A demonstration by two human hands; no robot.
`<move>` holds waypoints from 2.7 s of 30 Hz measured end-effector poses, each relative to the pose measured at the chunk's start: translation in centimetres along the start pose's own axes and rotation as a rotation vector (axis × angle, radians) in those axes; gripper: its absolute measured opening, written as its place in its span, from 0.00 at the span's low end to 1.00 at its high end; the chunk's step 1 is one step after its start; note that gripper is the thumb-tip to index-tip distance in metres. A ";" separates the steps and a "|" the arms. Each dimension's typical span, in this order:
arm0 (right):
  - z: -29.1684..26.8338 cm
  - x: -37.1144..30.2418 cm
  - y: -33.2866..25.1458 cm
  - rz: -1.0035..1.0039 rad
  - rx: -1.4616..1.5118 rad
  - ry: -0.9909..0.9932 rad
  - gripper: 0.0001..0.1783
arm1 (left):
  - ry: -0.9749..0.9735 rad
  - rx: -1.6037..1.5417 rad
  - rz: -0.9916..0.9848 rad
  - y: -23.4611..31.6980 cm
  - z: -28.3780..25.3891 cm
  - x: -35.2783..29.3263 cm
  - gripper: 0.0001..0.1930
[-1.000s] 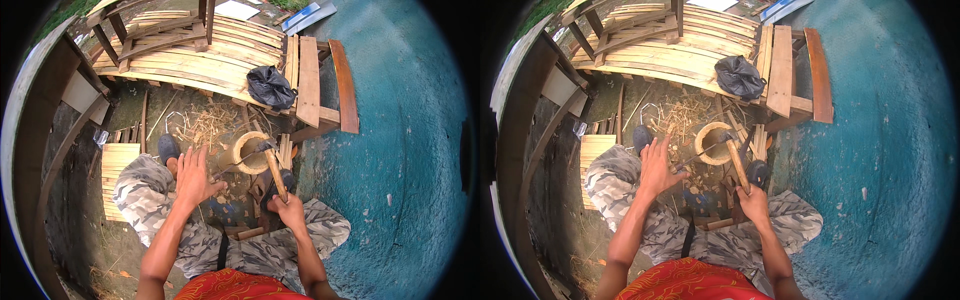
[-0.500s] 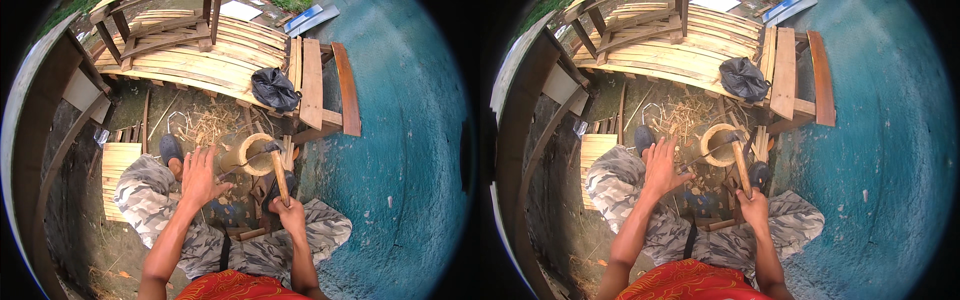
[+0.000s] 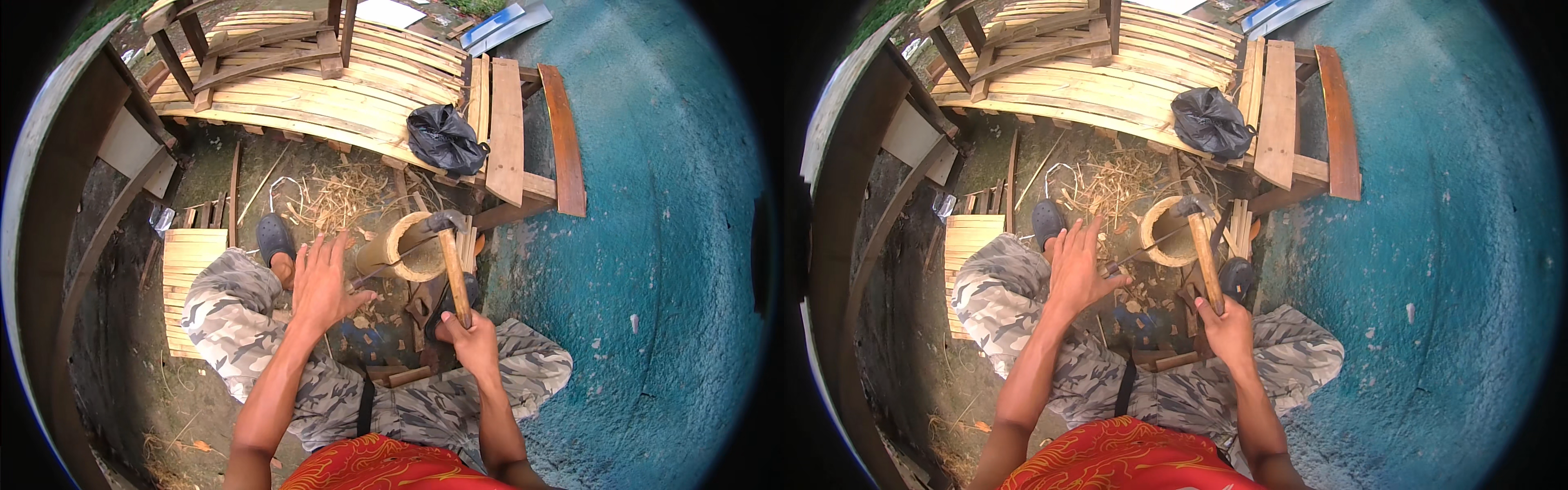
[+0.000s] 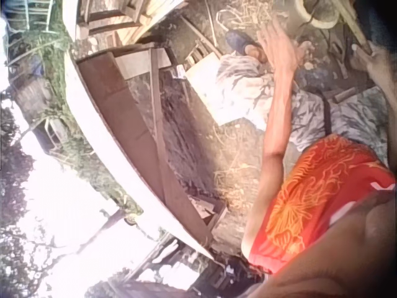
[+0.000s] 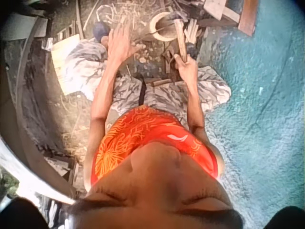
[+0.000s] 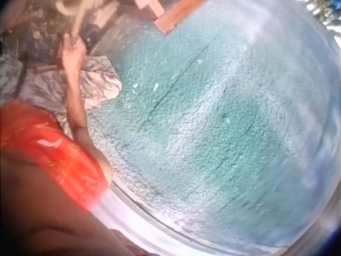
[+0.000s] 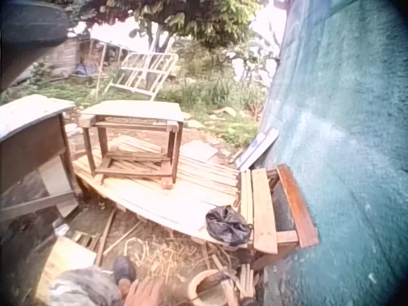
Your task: The person sits on the ground and uses a hammer and chisel to split a bamboo tube lengthwise. They repeatedly strike the chisel to deepen the cut, rotate the bamboo, and eventually split it into two halves.
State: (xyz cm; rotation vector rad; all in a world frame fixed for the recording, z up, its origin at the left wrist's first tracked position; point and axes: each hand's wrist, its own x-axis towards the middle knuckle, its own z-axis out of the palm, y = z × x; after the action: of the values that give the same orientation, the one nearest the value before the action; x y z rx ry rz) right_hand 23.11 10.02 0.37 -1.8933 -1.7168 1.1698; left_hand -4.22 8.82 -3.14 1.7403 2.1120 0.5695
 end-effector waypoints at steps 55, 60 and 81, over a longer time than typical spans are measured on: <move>-0.1 -1.7 2.5 -0.169 0.352 0.068 0.17 | -0.003 -0.064 0.009 -0.9 0.3 0.5 0.54; 0.2 -0.8 3.3 -0.042 0.060 -0.027 0.20 | 0.015 -0.069 0.024 -1.1 0.2 0.6 0.52; 1.4 -4.8 -0.6 -0.124 0.620 -0.005 0.23 | 0.191 -0.118 -0.061 -0.5 0.5 0.8 0.23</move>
State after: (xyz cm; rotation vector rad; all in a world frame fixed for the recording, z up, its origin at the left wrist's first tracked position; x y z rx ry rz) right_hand 21.98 5.23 1.59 -1.3865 -1.2453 1.4424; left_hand -4.57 9.61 -3.83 1.6078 2.2002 0.8544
